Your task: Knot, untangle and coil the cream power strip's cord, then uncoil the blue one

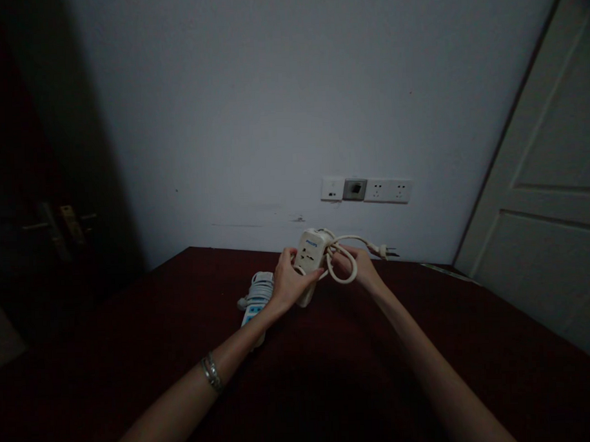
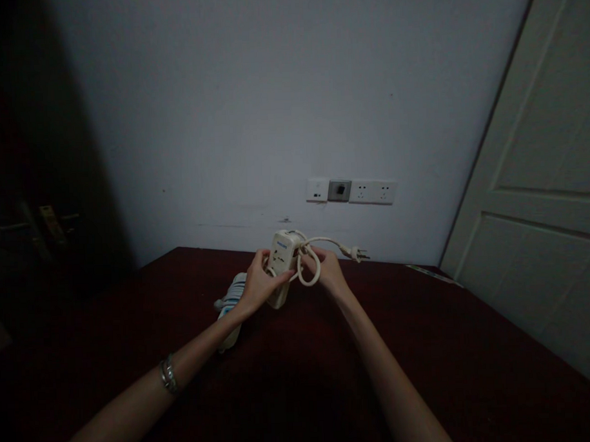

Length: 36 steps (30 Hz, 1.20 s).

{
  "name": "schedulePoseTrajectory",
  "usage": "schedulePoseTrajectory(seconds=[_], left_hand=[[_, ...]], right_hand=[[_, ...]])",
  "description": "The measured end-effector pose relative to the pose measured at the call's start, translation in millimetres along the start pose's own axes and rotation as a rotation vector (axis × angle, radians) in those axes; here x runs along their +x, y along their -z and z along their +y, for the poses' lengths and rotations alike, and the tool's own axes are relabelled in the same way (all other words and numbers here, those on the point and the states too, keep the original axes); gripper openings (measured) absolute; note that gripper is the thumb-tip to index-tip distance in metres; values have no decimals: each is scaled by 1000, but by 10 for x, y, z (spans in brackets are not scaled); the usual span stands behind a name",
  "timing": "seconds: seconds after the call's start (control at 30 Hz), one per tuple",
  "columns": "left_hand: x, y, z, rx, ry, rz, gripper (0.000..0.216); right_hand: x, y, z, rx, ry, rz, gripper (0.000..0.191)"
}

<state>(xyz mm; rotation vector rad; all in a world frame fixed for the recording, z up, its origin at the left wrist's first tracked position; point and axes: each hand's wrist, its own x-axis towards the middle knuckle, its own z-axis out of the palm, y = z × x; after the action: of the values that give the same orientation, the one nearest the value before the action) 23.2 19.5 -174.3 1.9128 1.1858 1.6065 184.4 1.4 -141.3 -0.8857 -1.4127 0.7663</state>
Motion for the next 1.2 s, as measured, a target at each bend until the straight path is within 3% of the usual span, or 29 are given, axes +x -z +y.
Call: schedulePoseTrajectory(seconds=[0.2,0.3,0.47,0.53,0.77,0.87,0.93,1.07,1.2], left_hand=[[-58,-29,20,-77,10,-62,80],[-90,-53,26,-97,17,-118,69],[-55,-52,0,-160,73,-37,56],[-27,-38,-13,-181,82,-3,56],[-24,-64,-86,-283,48,39,68],[-16,-68,-77,-311,2,81,72],[18,-50,-62,-330,-30,63,68],[115,-1,-42,-327,-14,-6,67],[163,33,-17,-314,68,-114,61]], right_hand=[[1,35,10,-127,44,-77,13],[-29,-4,-71,-138,51,-92,15],[-24,-95,-169,53,-60,19,55],[-6,-120,-154,104,-97,36,62],[-11,-155,-37,79,-48,-23,54],[-35,-183,-59,66,-29,3,60],[-47,-199,-95,71,-20,10,62],[-56,-205,-150,12,43,-50,38],[-46,-162,-134,76,-78,-3,43]])
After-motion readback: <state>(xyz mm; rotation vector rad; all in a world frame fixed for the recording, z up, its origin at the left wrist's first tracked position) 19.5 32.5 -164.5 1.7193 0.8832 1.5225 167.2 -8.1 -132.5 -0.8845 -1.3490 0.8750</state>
